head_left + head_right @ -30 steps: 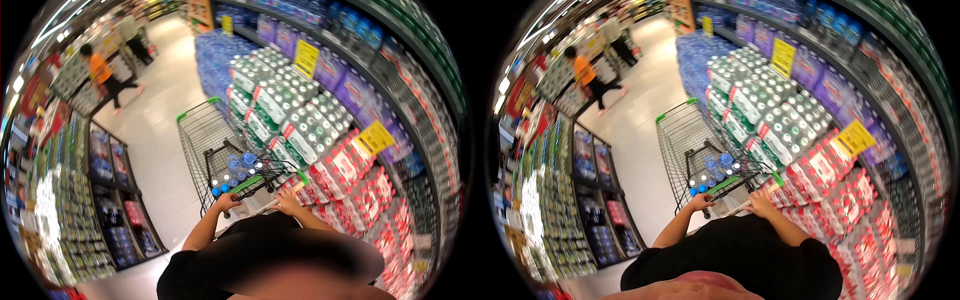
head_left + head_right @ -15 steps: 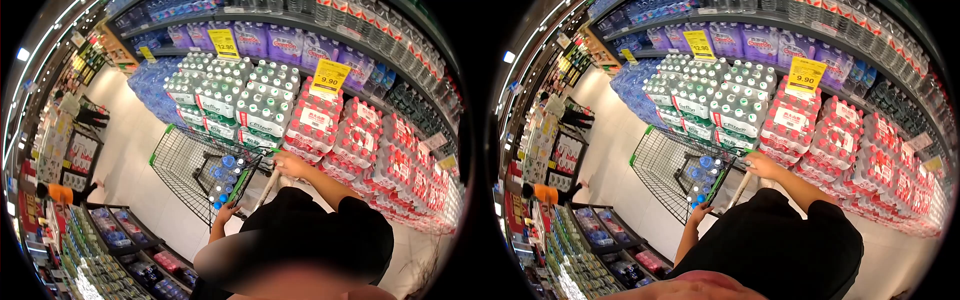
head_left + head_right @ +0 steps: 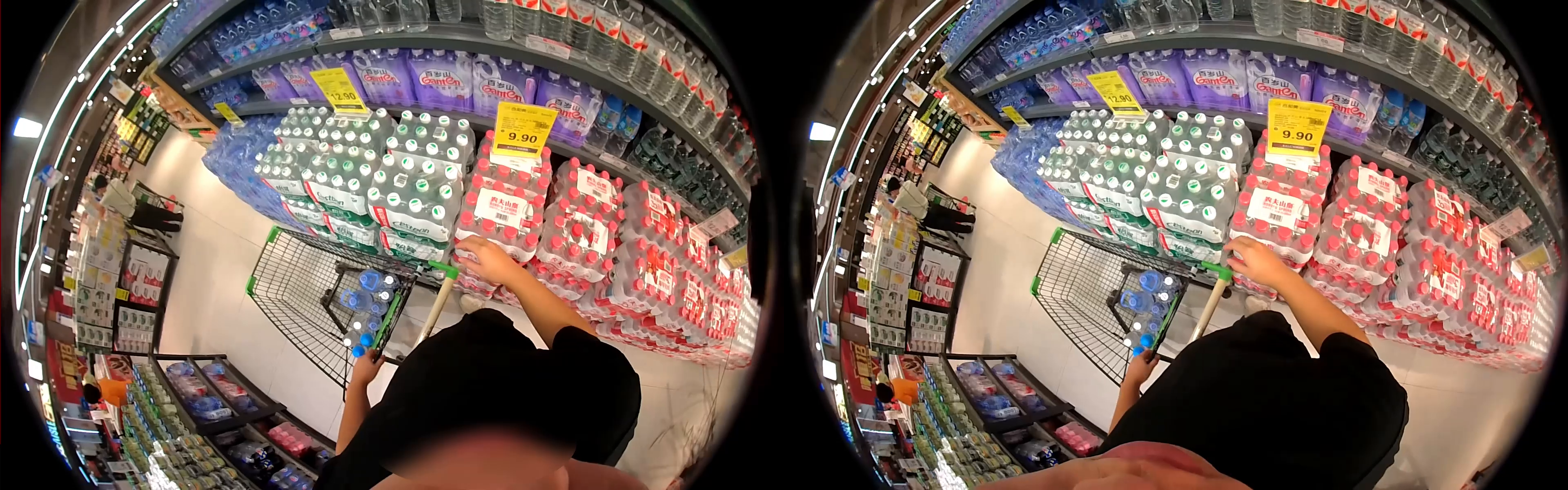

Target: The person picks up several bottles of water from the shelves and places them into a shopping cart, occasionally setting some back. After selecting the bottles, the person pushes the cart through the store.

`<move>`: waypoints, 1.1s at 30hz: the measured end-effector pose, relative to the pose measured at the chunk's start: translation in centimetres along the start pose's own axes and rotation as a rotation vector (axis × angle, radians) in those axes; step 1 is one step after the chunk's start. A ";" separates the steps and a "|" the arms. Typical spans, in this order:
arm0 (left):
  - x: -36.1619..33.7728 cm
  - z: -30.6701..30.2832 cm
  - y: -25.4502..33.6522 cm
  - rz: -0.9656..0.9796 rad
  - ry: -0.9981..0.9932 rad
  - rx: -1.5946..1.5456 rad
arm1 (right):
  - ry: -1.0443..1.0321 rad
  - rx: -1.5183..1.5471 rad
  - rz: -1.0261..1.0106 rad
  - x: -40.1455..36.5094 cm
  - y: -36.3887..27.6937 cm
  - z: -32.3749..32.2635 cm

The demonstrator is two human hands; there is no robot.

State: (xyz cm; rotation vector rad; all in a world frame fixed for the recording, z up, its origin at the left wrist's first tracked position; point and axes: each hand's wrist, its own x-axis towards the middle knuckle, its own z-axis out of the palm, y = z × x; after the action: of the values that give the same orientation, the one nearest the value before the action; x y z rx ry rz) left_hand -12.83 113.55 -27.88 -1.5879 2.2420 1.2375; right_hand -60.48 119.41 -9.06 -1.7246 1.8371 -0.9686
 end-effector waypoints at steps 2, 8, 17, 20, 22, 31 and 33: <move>-0.8 -0.5 2.3 0.023 0.022 0.085 | -0.022 -0.025 -0.037 1.3 1.9 -0.1; 0.1 -0.4 6.9 -0.208 -0.036 0.314 | -0.010 0.009 -0.048 6.2 1.6 -3.3; -6.4 3.1 15.2 -0.305 0.094 0.161 | -0.485 0.128 -0.326 8.3 2.2 5.8; -7.3 6.3 17.0 -0.336 0.387 0.073 | -0.620 0.037 -0.509 6.9 4.7 10.0; -7.5 6.6 17.5 -0.345 0.455 0.096 | -0.774 -0.090 -0.598 6.6 5.7 11.3; -10.3 7.3 19.9 -0.332 0.565 0.101 | -1.164 -0.327 -0.737 6.0 7.2 15.0; -10.8 6.8 19.6 -0.326 0.477 0.087 | -1.271 -0.450 -0.599 5.8 7.4 16.7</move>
State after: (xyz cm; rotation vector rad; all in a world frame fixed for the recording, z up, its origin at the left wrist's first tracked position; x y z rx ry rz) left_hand -26.71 128.22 -16.04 -2.2871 2.1048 0.7236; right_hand -54.06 110.35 -24.74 -2.3364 0.6982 0.4684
